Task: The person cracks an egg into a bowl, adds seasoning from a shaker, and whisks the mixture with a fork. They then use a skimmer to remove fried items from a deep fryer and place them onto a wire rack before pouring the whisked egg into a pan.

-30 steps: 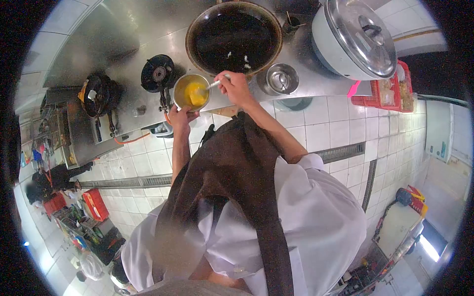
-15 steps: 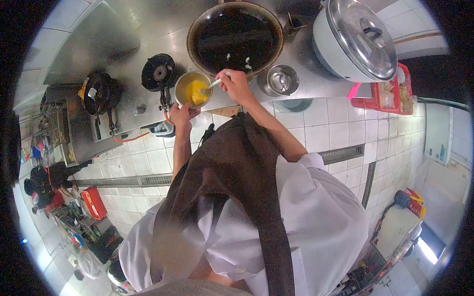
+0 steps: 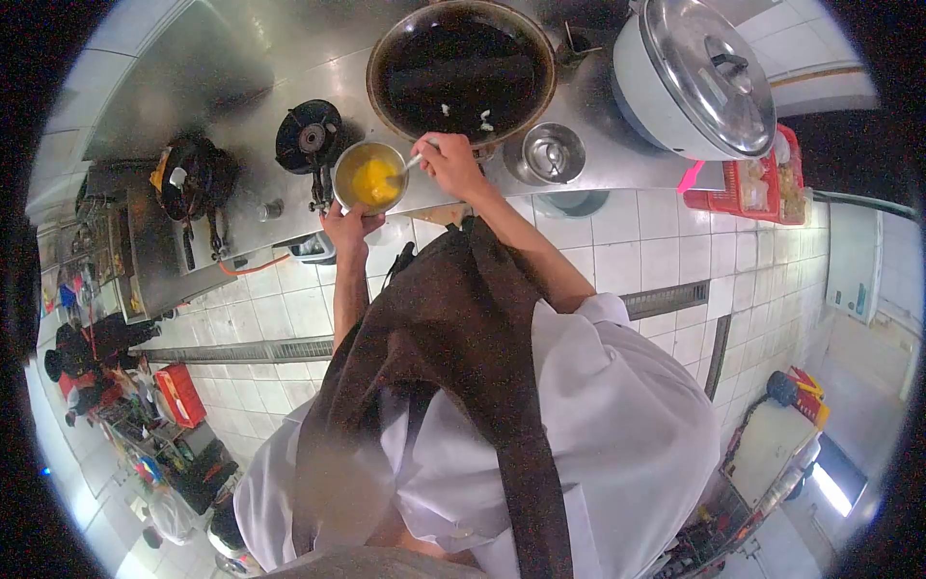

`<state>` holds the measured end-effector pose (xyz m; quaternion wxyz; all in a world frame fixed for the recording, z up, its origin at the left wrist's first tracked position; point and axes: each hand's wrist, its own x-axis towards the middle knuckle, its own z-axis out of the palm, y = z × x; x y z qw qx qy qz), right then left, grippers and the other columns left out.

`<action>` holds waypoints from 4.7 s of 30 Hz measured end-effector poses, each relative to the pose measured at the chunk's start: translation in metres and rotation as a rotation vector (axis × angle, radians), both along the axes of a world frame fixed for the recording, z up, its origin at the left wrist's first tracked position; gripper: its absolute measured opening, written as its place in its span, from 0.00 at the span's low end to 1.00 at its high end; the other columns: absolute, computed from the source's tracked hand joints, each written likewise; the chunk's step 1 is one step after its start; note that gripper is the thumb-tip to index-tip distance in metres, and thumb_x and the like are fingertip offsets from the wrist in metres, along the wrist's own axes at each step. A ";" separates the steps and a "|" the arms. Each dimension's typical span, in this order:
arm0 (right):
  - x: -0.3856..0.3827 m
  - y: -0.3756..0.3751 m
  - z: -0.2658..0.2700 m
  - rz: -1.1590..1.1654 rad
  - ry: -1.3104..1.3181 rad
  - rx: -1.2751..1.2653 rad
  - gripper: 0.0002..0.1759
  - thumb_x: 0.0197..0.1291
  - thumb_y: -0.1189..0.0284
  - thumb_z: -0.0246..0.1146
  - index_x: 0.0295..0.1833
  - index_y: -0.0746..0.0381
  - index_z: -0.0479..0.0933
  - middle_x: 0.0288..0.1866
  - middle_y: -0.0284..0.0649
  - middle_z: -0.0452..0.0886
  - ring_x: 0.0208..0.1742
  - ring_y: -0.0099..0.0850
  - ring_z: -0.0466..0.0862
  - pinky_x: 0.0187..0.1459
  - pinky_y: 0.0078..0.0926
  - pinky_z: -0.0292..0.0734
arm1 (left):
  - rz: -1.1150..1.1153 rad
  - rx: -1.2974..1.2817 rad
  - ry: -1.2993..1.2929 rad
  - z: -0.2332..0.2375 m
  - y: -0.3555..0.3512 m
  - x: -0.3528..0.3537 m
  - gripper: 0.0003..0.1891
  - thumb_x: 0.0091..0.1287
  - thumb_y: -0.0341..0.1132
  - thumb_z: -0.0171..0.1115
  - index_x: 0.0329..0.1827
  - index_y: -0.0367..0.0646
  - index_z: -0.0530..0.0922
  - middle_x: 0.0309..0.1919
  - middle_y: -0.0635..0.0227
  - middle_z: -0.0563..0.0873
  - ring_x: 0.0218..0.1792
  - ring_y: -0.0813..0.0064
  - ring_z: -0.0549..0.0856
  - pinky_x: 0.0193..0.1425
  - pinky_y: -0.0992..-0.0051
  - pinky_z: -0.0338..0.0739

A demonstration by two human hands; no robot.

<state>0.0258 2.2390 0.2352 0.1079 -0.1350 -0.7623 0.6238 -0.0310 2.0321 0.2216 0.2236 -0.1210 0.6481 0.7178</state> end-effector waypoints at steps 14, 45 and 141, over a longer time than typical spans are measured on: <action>-0.007 -0.003 -0.004 0.009 -0.026 0.004 0.14 0.64 0.68 0.52 0.34 0.66 0.79 0.19 0.36 0.77 0.19 0.19 0.74 0.23 0.19 0.70 | 0.014 -0.015 0.007 0.004 -0.007 0.005 0.20 0.57 0.17 0.51 0.54 0.27 0.69 0.28 0.49 0.82 0.18 0.65 0.84 0.21 0.74 0.84; -0.043 -0.175 -0.009 0.307 -0.058 -0.148 0.14 0.65 0.69 0.53 0.35 0.67 0.79 0.21 0.33 0.76 0.20 0.16 0.71 0.23 0.15 0.66 | 0.320 -0.048 0.036 0.016 -0.181 0.029 0.29 0.53 0.15 0.52 0.62 0.33 0.68 0.38 0.50 0.83 0.20 0.66 0.85 0.20 0.75 0.83; -0.069 -0.327 -0.018 0.980 -0.096 0.726 0.11 0.51 0.71 0.54 0.28 0.67 0.78 0.24 0.50 0.78 0.29 0.44 0.79 0.35 0.39 0.71 | 0.650 -0.034 -0.014 -0.024 -0.317 0.081 0.27 0.54 0.15 0.51 0.61 0.30 0.67 0.34 0.47 0.82 0.18 0.61 0.84 0.19 0.72 0.84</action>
